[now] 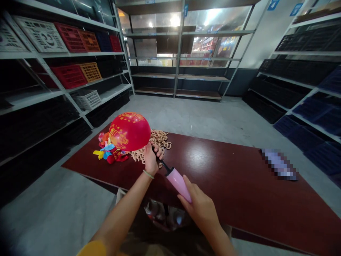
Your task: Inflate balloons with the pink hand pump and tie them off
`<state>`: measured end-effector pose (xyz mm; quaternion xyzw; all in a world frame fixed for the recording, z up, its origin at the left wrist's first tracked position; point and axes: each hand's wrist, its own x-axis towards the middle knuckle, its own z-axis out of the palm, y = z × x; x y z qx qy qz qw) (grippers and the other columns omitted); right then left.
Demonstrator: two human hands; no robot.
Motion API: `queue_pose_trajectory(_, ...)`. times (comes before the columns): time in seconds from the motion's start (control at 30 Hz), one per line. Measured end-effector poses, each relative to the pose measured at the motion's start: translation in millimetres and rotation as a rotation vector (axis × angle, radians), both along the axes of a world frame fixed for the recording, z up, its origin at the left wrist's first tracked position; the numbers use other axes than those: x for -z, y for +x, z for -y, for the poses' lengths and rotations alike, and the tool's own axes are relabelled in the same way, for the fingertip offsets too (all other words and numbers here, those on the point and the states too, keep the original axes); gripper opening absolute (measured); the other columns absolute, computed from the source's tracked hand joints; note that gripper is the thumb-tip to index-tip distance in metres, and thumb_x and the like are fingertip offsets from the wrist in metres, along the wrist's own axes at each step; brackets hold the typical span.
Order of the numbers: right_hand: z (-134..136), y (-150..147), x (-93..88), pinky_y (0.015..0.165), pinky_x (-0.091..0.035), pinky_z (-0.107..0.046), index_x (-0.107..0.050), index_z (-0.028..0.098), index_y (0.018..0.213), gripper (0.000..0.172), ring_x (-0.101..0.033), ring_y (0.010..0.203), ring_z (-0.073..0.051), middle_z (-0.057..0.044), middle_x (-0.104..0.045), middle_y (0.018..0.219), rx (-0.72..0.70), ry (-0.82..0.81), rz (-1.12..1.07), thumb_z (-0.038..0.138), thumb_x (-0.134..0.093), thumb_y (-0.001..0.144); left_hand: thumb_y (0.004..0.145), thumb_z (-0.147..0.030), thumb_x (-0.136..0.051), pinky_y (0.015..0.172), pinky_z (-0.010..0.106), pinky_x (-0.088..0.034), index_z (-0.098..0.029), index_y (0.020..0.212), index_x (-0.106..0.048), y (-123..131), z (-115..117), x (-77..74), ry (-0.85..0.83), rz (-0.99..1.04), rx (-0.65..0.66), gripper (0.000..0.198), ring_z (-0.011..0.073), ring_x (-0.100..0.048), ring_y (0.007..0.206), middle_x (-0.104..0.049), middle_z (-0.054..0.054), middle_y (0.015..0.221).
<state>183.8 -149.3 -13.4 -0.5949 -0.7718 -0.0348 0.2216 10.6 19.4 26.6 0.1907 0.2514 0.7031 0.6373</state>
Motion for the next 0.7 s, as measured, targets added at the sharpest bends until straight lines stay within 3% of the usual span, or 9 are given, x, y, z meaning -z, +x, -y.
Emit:
queue_pose_trajectory(0.13, 14.0, 23.0, 5.5, 0.077, -0.056, -0.029, -0.029, 0.024, 0.151, 0.060, -0.069, 0.096, -0.020, -0.008, -0.067, 0.117, -0.033, -0.005, 0.003, 0.039, -0.050, 0.097, 0.092, -0.043, -0.055, 0.035, 0.018, -0.024, -0.024, 0.086, -0.042, -9.6, -8.6, 1.2, -0.012, 0.006, -0.031, 0.024, 0.0069, -0.034, 0.037, -0.037, -0.008, 0.057)
queue_pose_trajectory(0.23, 16.9, 28.0, 6.4, 0.073, -0.055, -0.028, -0.031, 0.024, 0.150, 0.059, -0.069, 0.091, -0.019, -0.008, -0.068, 0.112, -0.024, -0.008, 0.041, 0.040, -0.050, 0.097, 0.092, -0.042, -0.055, 0.035, 0.018, -0.025, -0.024, 0.086, -0.042, -12.9, -11.7, 2.8, -0.029, 0.016, -0.047, 0.023, 0.0069, -0.034, 0.038, -0.037, -0.008, 0.057)
queue_pose_trajectory(0.53, -18.8, -14.5, -5.0, 0.052, -0.045, -0.022, -0.032, 0.025, 0.152, 0.061, -0.068, 0.070, -0.016, -0.004, -0.068, 0.090, 0.067, 0.030, 0.111, 0.041, -0.048, 0.095, 0.090, -0.048, -0.056, 0.036, 0.017, -0.025, -0.024, 0.086, -0.042, 7.1, 5.2, 12.6, -0.074, 0.009, -0.014, 0.028, 0.0064, -0.035, 0.039, -0.038, -0.007, 0.059)
queue_pose_trajectory(0.7, -30.8, -29.4, -8.0, 0.051, -0.045, -0.023, -0.032, 0.025, 0.151, 0.060, -0.067, 0.069, -0.016, -0.004, -0.068, 0.091, 0.068, -0.010, 0.077, 0.042, -0.045, 0.096, 0.091, -0.047, -0.055, 0.036, 0.017, -0.026, -0.023, 0.084, -0.041, 9.4, 10.7, 15.6, -0.086, -0.006, 0.007, 0.028, 0.0065, -0.035, 0.039, -0.038, -0.007, 0.059)
